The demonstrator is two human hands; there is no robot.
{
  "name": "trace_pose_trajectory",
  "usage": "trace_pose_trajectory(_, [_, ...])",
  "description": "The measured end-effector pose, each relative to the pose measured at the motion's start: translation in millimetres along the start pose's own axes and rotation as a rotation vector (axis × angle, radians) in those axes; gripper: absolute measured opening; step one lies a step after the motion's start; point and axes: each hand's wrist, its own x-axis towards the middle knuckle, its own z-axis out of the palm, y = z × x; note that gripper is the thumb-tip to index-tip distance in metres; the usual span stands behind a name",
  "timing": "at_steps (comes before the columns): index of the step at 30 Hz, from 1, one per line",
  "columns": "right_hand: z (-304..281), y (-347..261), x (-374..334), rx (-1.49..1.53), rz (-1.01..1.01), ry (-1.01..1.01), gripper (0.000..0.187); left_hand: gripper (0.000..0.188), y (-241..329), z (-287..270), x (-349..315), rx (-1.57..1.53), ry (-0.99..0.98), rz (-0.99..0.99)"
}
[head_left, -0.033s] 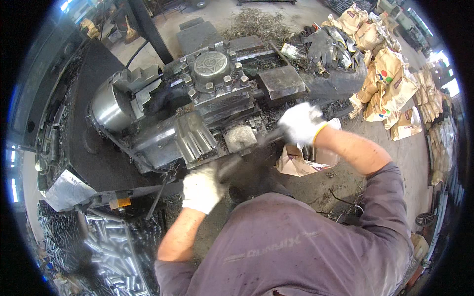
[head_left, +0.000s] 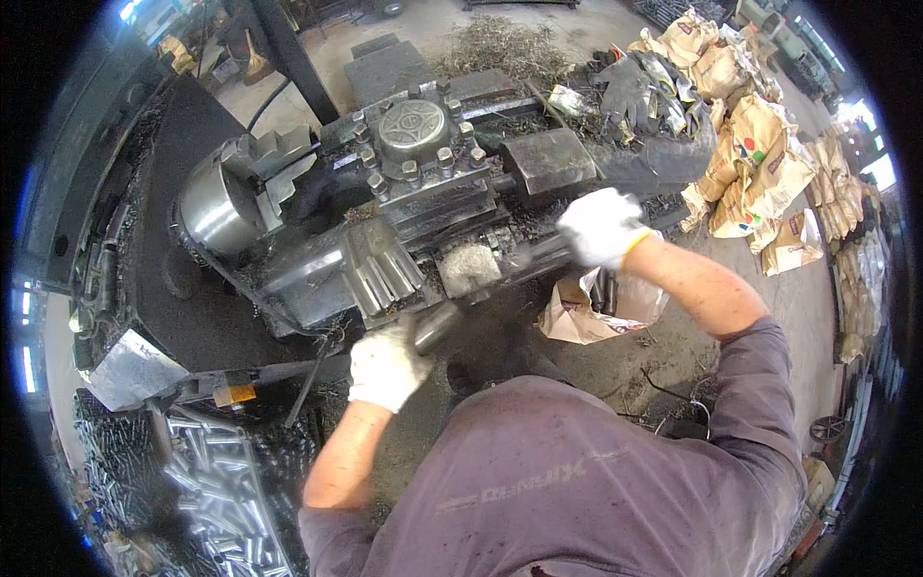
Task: The person operates a CNC lathe in a workshop, loading cylindrical metal parts into the chuck, adjusting the machine via its control panel, and removing finished parts. The person repeats this cycle multiple times, handling metal tubes and placing them into a nearby bin.
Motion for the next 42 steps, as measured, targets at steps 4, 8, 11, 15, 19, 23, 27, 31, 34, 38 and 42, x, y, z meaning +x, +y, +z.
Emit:
trace_pose_trajectory(4, [0.9, 9.8, 8.6, 0.743, 0.098, 0.347, 0.031, 0.063, -11.4, 29.3, 30.9, -0.661, -0.181, -0.176])
trace_pose_trajectory(8, [30.7, -41.5, 37.2, 2.213, -0.196, 0.532, 0.025, 0.047, 18.4, 69.3, 55.5, -1.801, -0.432, -0.315])
trace_pose_trajectory(11, [47.8, -83.4, 66.1, 2.334, -0.27, 0.605, 0.022, 0.043, 29.7, 74.7, 68.6, -1.699, -0.48, -0.361])
trace_pose_trajectory(15, [59.9, -109.5, 78.2, 1.876, 0.149, 0.548, 0.023, 0.046, 24.8, 78.7, 72.2, -1.774, -0.462, -0.322])
trace_pose_trajectory(19, [64.1, -110.8, 84.0, 2.063, -0.162, 0.75, 0.019, 0.048, 8.3, 97.2, 74.5, -1.894, -0.515, -0.401])
trace_pose_trajectory(23, [68.9, -106.6, 96.4, 1.696, 0.055, 0.773, 0.014, 0.05, 0.3, 105.4, 74.3, -1.85, -0.444, -0.259])
trace_pose_trajectory(27, [80.5, -108.8, 94.2, 2.164, -0.175, 0.552, 0.019, 0.058, 0.4, 97.7, 70.4, -1.836, -0.383, -0.362])
trace_pose_trajectory(31, [82.8, -112.2, 90.4, 1.836, 0.058, 0.622, 0.023, 0.059, -1.3, 95.7, 74.5, -1.92, -0.464, -0.351])
trace_pose_trajectory(34, [79.6, -113.3, 90.7, 1.843, 0.021, 0.685, 0.019, 0.062, -4.0, 102.1, 77.5, -1.813, -0.368, -0.234])
trace_pose_trajectory(38, [83.2, -116.2, 89.9, 1.996, -0.054, 0.809, 0.015, 0.071, -5.8, 101.8, 76.7, -1.953, -0.451, -0.29])
trace_pose_trajectory(42, [89.4, -101.6, 80.5, 1.832, 0.217, 0.602, 0.016, 0.07, -4.7, 89.7, 61.5, -1.93, -0.54, -0.226])
